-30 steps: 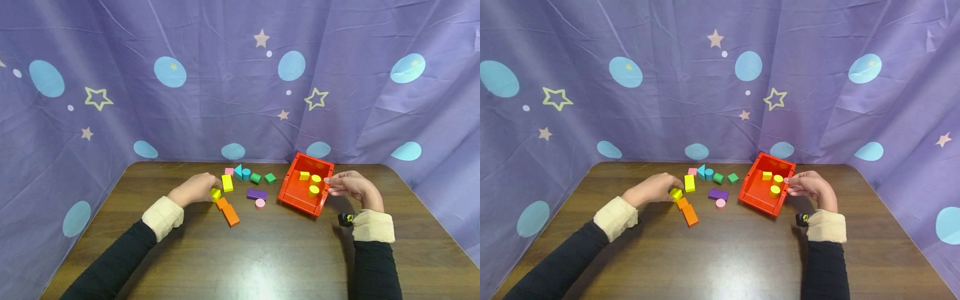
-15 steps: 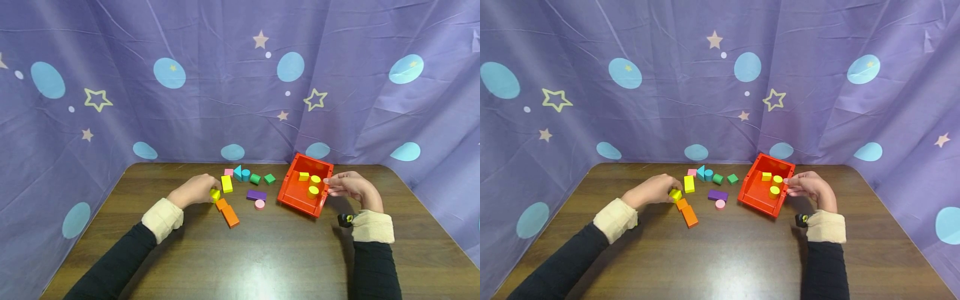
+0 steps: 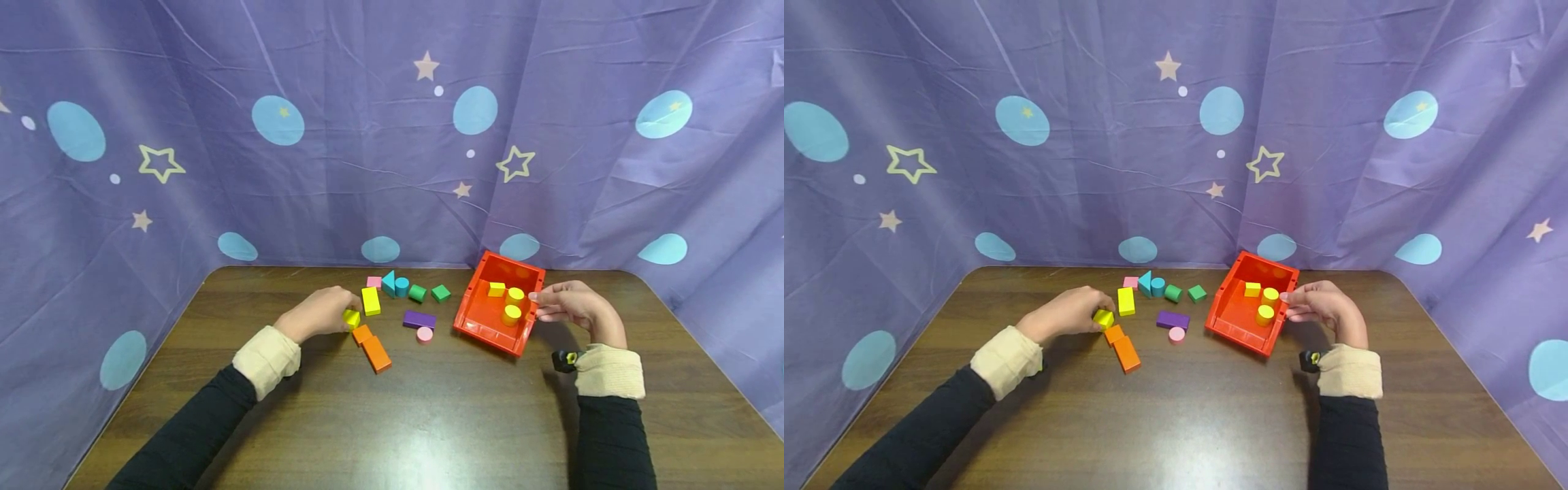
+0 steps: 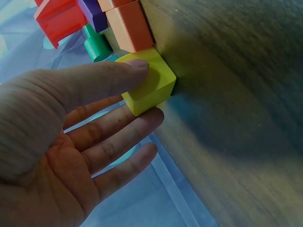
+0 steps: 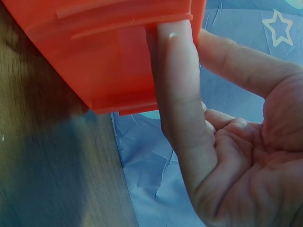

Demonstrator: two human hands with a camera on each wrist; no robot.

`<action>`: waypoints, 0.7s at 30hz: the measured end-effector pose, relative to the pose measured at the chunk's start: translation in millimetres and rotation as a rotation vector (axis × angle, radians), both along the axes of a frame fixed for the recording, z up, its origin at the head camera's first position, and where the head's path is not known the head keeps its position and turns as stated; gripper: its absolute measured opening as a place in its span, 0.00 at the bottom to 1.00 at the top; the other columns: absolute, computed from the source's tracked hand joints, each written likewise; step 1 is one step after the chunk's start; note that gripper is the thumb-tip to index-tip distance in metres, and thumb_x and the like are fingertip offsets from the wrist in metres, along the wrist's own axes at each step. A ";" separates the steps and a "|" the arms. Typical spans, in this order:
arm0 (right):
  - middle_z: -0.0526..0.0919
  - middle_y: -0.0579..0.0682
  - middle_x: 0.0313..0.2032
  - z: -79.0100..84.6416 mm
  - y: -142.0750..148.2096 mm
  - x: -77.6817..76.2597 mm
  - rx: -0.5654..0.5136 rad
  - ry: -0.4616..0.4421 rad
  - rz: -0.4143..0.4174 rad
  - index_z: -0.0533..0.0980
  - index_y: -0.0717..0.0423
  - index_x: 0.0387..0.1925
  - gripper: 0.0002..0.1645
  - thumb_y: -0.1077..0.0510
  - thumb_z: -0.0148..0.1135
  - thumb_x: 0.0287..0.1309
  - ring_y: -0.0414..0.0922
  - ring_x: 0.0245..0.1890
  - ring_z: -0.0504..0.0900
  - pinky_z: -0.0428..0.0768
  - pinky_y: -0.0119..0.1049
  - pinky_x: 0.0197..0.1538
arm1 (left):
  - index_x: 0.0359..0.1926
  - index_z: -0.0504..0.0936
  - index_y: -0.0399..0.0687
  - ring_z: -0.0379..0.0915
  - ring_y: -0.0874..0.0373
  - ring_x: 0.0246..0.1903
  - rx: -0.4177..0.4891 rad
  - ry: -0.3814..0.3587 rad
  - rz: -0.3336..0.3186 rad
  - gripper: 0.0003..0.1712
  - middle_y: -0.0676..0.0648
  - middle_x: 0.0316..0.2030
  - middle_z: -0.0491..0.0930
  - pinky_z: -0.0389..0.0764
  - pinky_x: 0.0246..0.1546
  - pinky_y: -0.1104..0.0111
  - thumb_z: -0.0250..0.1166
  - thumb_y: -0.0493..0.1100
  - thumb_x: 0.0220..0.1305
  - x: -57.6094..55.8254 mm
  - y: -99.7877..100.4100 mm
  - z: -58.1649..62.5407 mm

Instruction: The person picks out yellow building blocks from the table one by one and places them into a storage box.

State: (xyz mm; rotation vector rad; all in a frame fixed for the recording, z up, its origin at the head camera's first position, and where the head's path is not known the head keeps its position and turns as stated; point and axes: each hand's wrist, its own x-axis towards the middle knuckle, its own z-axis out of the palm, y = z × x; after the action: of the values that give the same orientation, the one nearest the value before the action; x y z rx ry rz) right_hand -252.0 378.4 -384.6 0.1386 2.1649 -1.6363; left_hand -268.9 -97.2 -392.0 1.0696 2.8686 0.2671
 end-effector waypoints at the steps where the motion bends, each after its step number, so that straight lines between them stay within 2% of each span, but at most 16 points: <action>1: 0.86 0.42 0.29 -0.4 0.4 -0.4 0.000 0.000 0.000 0.74 0.67 0.46 0.13 0.58 0.60 0.71 0.37 0.30 0.87 0.87 0.35 0.46 | 0.38 0.88 0.44 0.70 0.59 0.28 -0.004 -0.002 0.002 0.12 0.51 0.29 0.84 0.76 0.33 0.65 0.75 0.32 0.50 -0.3 0.2 -0.5; 9: 0.86 0.43 0.29 -0.1 -0.1 -1.3 0.002 -0.006 0.001 0.74 0.67 0.45 0.14 0.58 0.61 0.71 0.37 0.30 0.87 0.87 0.35 0.46 | 0.37 0.87 0.43 0.70 0.59 0.28 -0.014 0.010 0.000 0.12 0.50 0.28 0.83 0.76 0.32 0.66 0.75 0.31 0.49 0.3 1.2 -1.2; 21: 0.85 0.42 0.28 10.2 -8.5 1.3 0.046 -0.047 -0.024 0.72 0.69 0.47 0.14 0.59 0.60 0.71 0.36 0.30 0.86 0.87 0.34 0.45 | 0.38 0.87 0.43 0.70 0.57 0.29 -0.020 -0.019 0.021 0.11 0.49 0.30 0.83 0.76 0.34 0.65 0.75 0.31 0.52 1.4 2.3 -0.6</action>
State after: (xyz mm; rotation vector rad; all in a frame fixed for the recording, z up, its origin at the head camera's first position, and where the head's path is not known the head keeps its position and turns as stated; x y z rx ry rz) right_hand -250.7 370.0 -374.3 0.2155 2.1746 -1.5811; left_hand -267.4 -94.9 -392.6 1.0287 2.8613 0.2477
